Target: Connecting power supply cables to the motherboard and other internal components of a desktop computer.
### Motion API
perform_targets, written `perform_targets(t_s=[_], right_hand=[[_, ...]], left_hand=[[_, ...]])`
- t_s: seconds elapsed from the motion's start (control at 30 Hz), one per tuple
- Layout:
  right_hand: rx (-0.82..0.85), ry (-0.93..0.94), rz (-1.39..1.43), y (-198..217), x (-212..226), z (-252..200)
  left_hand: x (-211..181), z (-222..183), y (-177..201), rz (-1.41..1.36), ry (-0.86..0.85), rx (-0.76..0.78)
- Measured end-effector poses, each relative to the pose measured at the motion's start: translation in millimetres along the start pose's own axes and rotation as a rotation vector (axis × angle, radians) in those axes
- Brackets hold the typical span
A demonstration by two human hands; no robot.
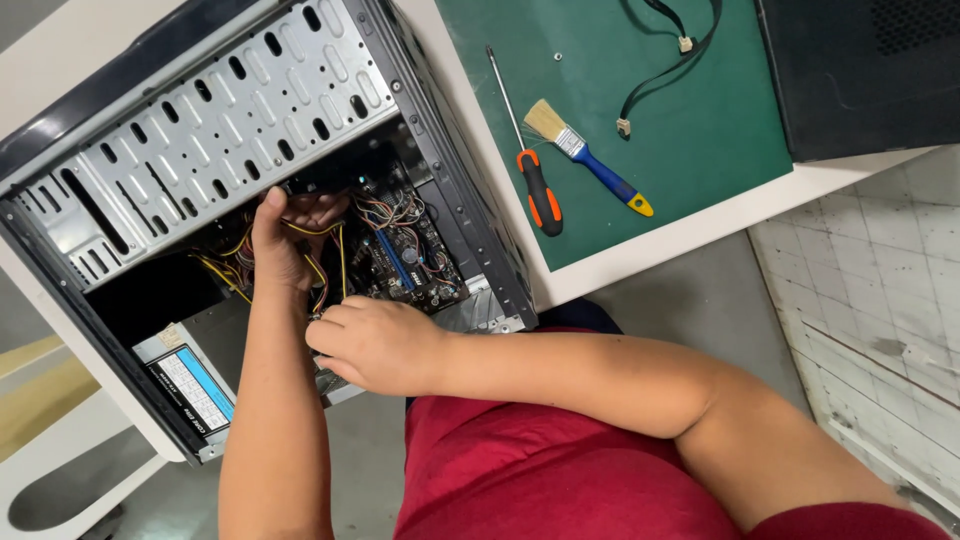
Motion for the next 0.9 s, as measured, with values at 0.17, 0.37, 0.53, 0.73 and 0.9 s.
perform_targets(t_s=[0.17,0.37,0.53,0.73,0.9], right_hand=[[-0.064,0.022,-0.064,-1,3,-1],[-0.138,0.061,-0.092,-1,8,-4],[-0.178,0.059,0.033,28,20,5],[-0.120,-0.316,0.538,31,-4,5],[-0.211,-0.438,0.600,31,-9,3]], left_hand=[[3,10,20,-0.003,-0.014,0.034],[4,16,30,-0.001,-0.023,0.062],[5,10,23,0.008,-0.014,0.048],[10,18,33,0.069,-0.032,0.066],[15,16,20,-0.037,-0.038,0.086]])
Point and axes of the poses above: each hand's wrist, its own z-axis towards the middle knuckle, its own y-axis out of the back of the hand, x = y × z, the point moved 8 cm from there along z, towards the middle knuckle, and after that the axes turned 10 degrees about -z, right-handed, at the moved point
